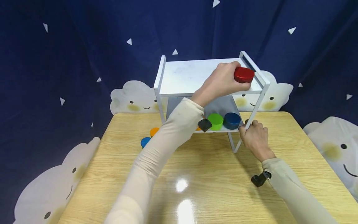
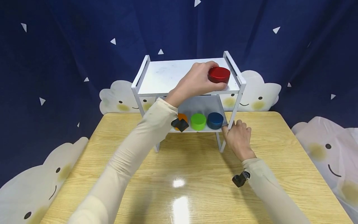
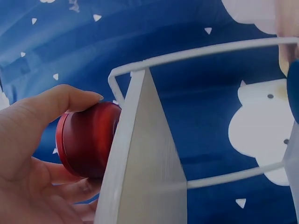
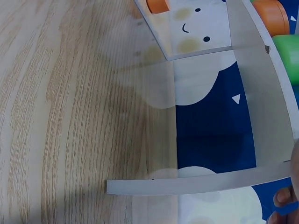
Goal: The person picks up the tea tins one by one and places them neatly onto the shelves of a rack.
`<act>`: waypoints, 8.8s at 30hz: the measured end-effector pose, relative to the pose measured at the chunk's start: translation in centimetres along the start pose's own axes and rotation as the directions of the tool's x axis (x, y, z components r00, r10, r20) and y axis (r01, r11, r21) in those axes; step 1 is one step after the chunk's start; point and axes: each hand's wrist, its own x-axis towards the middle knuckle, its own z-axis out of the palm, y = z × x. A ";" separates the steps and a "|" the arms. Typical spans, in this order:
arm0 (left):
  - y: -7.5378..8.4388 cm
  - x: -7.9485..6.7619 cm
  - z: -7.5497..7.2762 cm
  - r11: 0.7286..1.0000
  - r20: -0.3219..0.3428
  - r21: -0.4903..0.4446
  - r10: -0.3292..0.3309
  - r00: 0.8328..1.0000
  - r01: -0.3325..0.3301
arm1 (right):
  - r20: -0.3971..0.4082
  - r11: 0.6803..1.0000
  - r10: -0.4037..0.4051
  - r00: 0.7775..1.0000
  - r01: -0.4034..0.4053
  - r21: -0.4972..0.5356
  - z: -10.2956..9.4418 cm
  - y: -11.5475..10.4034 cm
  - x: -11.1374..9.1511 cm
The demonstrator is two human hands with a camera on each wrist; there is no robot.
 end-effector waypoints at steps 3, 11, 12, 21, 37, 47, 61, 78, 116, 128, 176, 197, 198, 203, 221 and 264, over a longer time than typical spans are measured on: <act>0.6 0.6 0.3 1.000 0.014 -0.007 -0.010 1.000 0.011 | 0.019 1.000 -0.012 1.000 0.012 -0.007 0.0 -0.2 0.1; 1.3 1.0 0.8 1.000 0.021 0.001 -0.025 0.999 0.025 | -0.006 0.999 -0.033 0.999 0.033 -0.015 0.3 -0.4 0.2; 1.2 1.0 0.8 1.000 0.021 0.002 -0.030 0.999 0.030 | -0.006 0.999 -0.033 0.999 0.033 -0.014 0.3 -0.4 0.2; 0.8 1.1 1.2 0.998 0.010 0.027 -0.052 0.999 0.052 | -0.007 1.000 -0.028 1.000 0.028 0.007 0.1 -0.2 0.4; 0.2 0.3 1.7 0.996 -0.028 0.083 -0.039 0.999 0.042 | -0.008 0.999 -0.028 1.000 0.028 0.018 0.2 -0.4 0.4; 0.0 -0.2 1.2 0.998 -0.043 0.051 -0.042 0.998 0.044 | -0.009 0.999 -0.015 1.000 0.015 0.032 0.3 -0.5 0.7; -0.7 -2.2 1.1 0.981 -0.113 0.188 -0.033 0.993 0.054 | 0.004 0.998 -0.002 1.000 0.002 0.056 0.8 -0.6 0.9; -7.4 -11.8 5.0 0.957 -0.489 -0.043 0.229 0.842 -0.285 | -0.013 0.996 -0.021 1.000 0.022 0.087 0.8 -0.4 0.4; -24.9 -25.1 14.7 0.964 -0.505 0.184 -0.072 0.860 0.189 | -0.024 0.993 -0.026 0.999 0.029 0.114 1.5 -0.4 0.2; -25.5 -26.7 14.7 0.934 -0.422 0.144 -0.240 0.874 0.326 | -0.047 0.990 -0.045 0.998 0.050 0.128 1.4 -0.4 0.3; -23.5 -28.3 12.9 0.908 -0.462 -0.144 -0.414 0.785 0.394 | 0.012 0.991 0.009 1.000 -0.011 0.134 1.0 -0.8 0.4; -15.9 -23.3 9.0 0.982 -0.428 -0.095 -0.188 0.884 0.163 | 0.009 0.991 -0.006 1.000 0.005 0.131 0.9 -0.8 0.4; -15.7 -23.0 8.9 0.984 -0.423 -0.088 -0.177 0.889 0.154 | 0.008 0.992 -0.009 1.000 0.007 0.130 0.9 -0.8 0.4; -14.2 -21.7 8.2 0.990 -0.404 -0.079 -0.137 0.904 0.114 | 0.010 0.992 -0.007 1.000 0.005 0.127 0.8 -0.7 0.3; -7.1 -16.3 3.5 0.995 -0.344 -0.091 0.014 0.939 -0.048 | 0.027 0.989 0.005 1.000 -0.009 0.147 0.8 -0.6 0.2; -3.3 -5.6 -1.6 0.988 -0.265 -0.145 -0.090 0.960 0.053 | 0.036 0.991 0.017 0.999 -0.022 0.129 1.0 -0.6 0.1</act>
